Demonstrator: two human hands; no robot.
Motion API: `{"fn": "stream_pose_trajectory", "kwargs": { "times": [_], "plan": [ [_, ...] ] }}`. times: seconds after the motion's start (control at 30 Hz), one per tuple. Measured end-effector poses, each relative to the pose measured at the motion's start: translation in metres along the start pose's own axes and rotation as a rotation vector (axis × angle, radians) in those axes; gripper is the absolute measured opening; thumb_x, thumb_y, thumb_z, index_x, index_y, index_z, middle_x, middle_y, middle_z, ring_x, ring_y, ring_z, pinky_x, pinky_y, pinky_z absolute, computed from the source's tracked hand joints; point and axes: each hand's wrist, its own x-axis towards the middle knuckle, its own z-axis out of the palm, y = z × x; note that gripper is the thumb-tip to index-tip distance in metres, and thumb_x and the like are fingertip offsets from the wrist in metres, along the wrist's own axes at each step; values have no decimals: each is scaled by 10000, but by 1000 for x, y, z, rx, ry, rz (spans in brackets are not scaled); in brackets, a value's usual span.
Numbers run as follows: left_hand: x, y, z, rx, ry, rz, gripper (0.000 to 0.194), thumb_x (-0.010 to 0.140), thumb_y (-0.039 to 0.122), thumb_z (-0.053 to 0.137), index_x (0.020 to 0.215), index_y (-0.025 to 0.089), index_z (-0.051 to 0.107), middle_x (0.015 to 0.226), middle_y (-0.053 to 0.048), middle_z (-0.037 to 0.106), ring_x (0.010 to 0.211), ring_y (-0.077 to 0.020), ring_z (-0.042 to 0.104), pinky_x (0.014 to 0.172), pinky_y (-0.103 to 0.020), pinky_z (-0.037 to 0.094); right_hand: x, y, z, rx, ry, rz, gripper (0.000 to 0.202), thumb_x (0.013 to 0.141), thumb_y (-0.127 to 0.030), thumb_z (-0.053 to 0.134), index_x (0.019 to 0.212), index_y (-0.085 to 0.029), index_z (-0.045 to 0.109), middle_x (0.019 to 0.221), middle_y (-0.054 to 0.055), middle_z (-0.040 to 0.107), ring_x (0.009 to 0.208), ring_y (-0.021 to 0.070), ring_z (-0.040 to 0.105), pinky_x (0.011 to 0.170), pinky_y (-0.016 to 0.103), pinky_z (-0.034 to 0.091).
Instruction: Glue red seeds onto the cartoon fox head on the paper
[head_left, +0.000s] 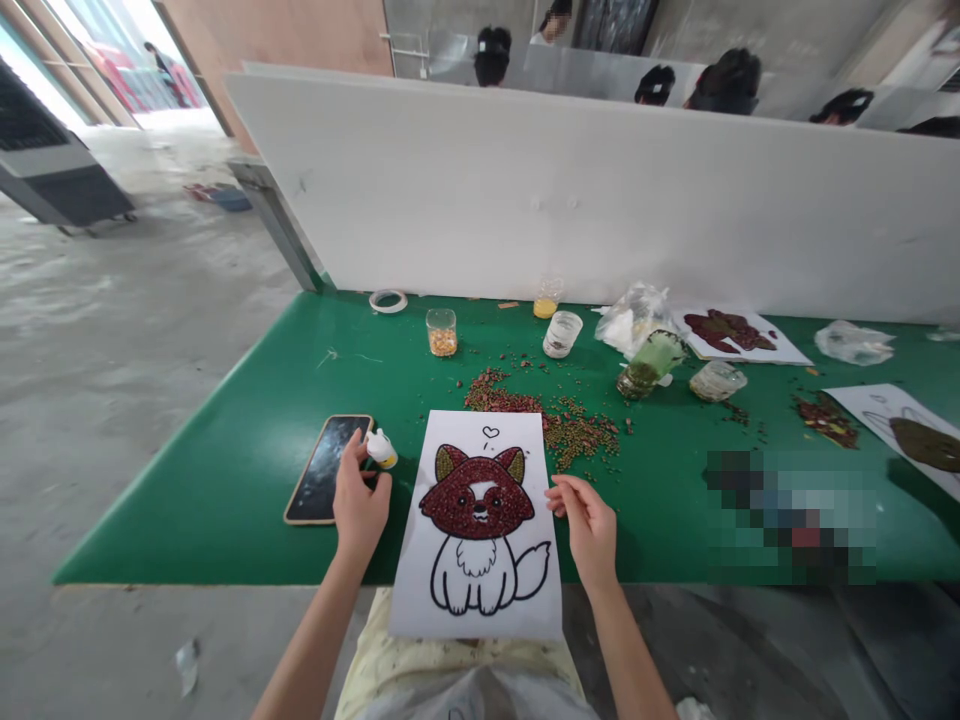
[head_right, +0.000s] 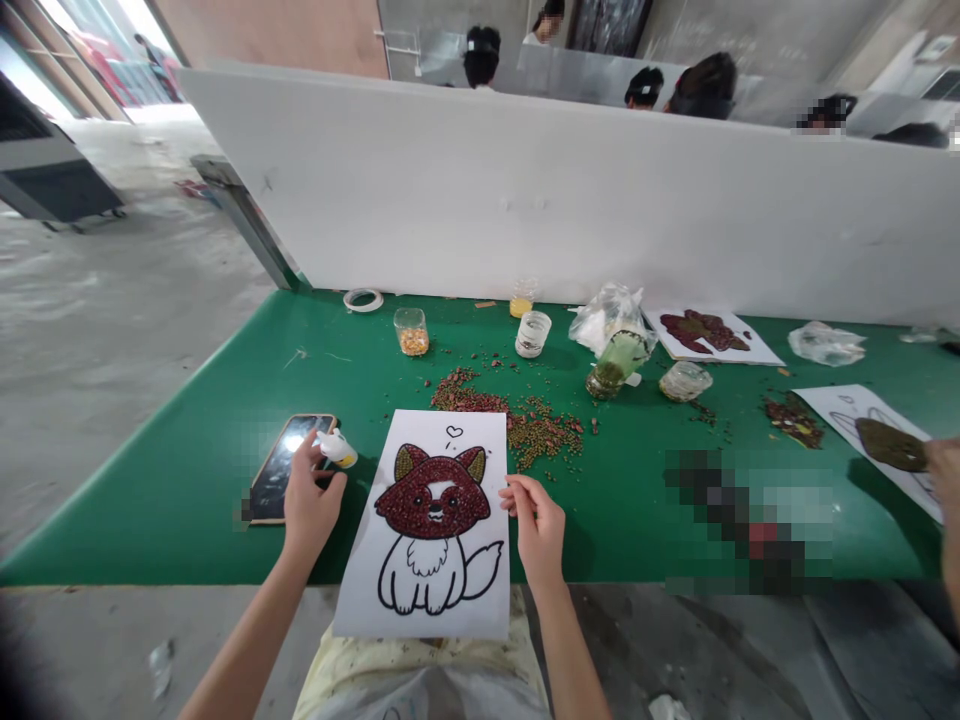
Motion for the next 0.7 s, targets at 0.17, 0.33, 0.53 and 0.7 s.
{"fn": "stream_pose_trajectory", "kwargs": {
  "times": [0.17,0.33,0.53,0.7],
  "plan": [
    [0,1,0,-3,0,-2,658,743,155,497,1376,208,326,1175,-109,565,932,-212,595,774,-332,502,-1,1,0,-10,-10,18,215,796,-377,611,763,-165,628,648,26,660,582,145,624,571,247,504],
    [0,2,0,4,4,0,658,744,163,498,1378,208,327,1173,-107,566,912,-210,593,771,-335,499,0,3,0,24,21,12,261,867,-394,506,757,-171,586,629,13,637,550,121,593,531,227,478],
    [0,3,-1,16,-9,-26,663,740,169,500,1380,206,327,1165,-107,572,792,-186,600,739,-339,503,2,5,1,20,42,-13,246,886,-384,481,857,-170,599,689,22,642,588,119,594,552,230,476],
    [0,3,0,-1,-2,-17,660,741,158,496,1377,208,331,1173,-107,569,896,-207,598,775,-339,500,1,7,0,13,3,-3,218,850,-374,545,872,-172,622,699,25,648,622,132,601,579,237,484]
  ]
}}
